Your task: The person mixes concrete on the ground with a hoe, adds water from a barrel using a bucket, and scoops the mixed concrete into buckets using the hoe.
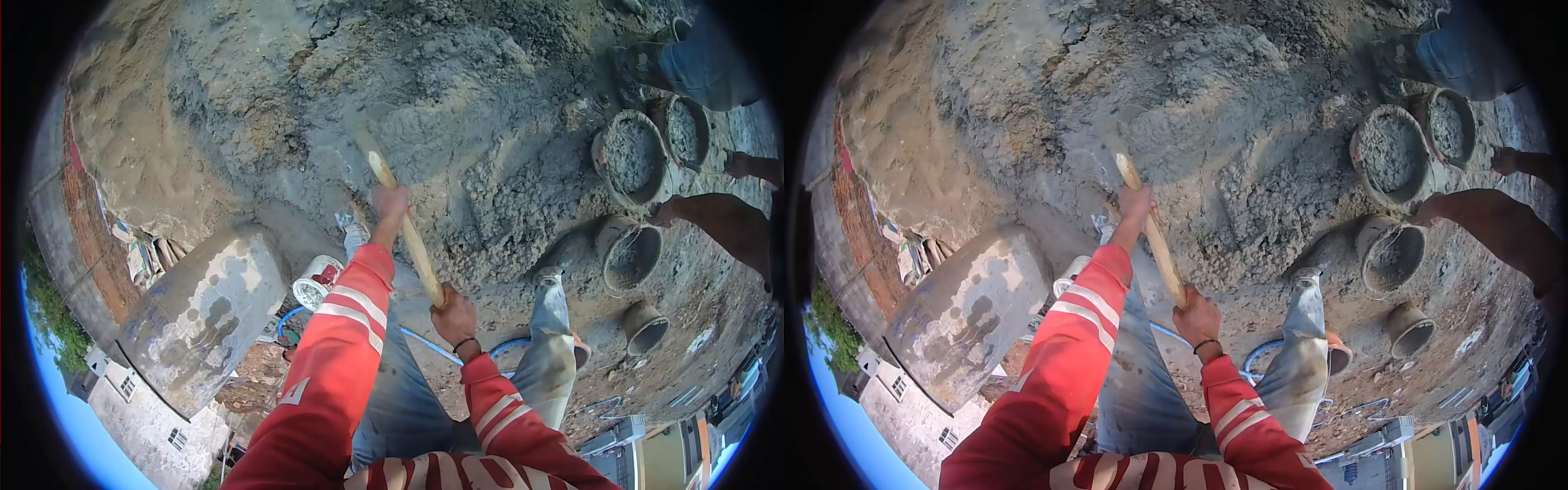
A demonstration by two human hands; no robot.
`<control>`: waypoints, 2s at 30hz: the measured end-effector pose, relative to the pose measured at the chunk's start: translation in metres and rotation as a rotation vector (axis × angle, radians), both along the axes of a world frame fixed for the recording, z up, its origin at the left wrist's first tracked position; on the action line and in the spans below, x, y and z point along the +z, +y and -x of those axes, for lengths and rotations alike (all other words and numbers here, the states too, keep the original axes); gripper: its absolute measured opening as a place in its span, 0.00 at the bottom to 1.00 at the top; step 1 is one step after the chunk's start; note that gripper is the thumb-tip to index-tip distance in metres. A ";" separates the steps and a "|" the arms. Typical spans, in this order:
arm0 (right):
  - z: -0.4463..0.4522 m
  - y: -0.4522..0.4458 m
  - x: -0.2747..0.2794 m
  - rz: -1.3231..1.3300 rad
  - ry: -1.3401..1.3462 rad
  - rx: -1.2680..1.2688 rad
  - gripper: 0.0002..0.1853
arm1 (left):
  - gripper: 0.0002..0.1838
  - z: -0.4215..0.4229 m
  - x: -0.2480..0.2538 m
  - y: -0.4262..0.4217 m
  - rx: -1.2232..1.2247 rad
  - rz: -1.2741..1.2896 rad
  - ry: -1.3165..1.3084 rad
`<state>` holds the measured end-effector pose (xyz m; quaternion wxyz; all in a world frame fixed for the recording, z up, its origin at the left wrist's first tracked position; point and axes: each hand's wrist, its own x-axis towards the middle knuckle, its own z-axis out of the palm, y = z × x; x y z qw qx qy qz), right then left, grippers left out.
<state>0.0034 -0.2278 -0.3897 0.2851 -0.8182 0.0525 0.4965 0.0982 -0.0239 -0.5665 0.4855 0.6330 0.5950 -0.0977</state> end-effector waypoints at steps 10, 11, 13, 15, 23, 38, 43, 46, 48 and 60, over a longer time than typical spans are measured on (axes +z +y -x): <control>0.094 -0.105 0.039 0.157 -0.098 -0.034 0.16 | 0.17 0.047 0.108 -0.131 0.078 0.188 -0.018; 0.077 -0.099 0.025 0.130 -0.242 -0.059 0.17 | 0.17 0.013 0.125 -0.121 0.092 0.226 -0.113; 0.005 -0.068 -0.004 0.012 -0.282 -0.121 0.21 | 0.17 -0.073 0.142 -0.092 -0.002 0.163 -0.268; -0.064 -0.030 -0.043 -0.135 -0.343 -0.227 0.22 | 0.19 -0.148 0.117 -0.058 -0.247 -0.074 -0.442; -0.060 0.016 0.002 -0.006 -0.104 -0.410 0.14 | 0.08 -0.140 0.012 -0.059 -0.508 0.011 -0.012; -0.030 -0.110 0.130 0.095 0.205 -0.177 0.20 | 0.08 0.058 0.029 -0.166 -0.025 0.825 0.343; -0.060 -0.212 0.208 -0.091 0.236 -0.288 0.20 | 0.08 -0.001 0.060 -0.208 0.251 0.887 0.379; -0.033 -0.267 0.272 -0.109 0.182 -0.394 0.18 | 0.10 -0.033 0.083 -0.251 0.191 0.896 0.296; -0.002 -0.298 0.311 -0.078 0.144 -0.453 0.17 | 0.09 -0.045 0.141 -0.302 0.093 0.901 0.225; 0.233 -0.394 0.094 0.328 -0.258 -0.750 0.15 | 0.11 -0.028 0.188 -0.571 -0.445 0.778 0.041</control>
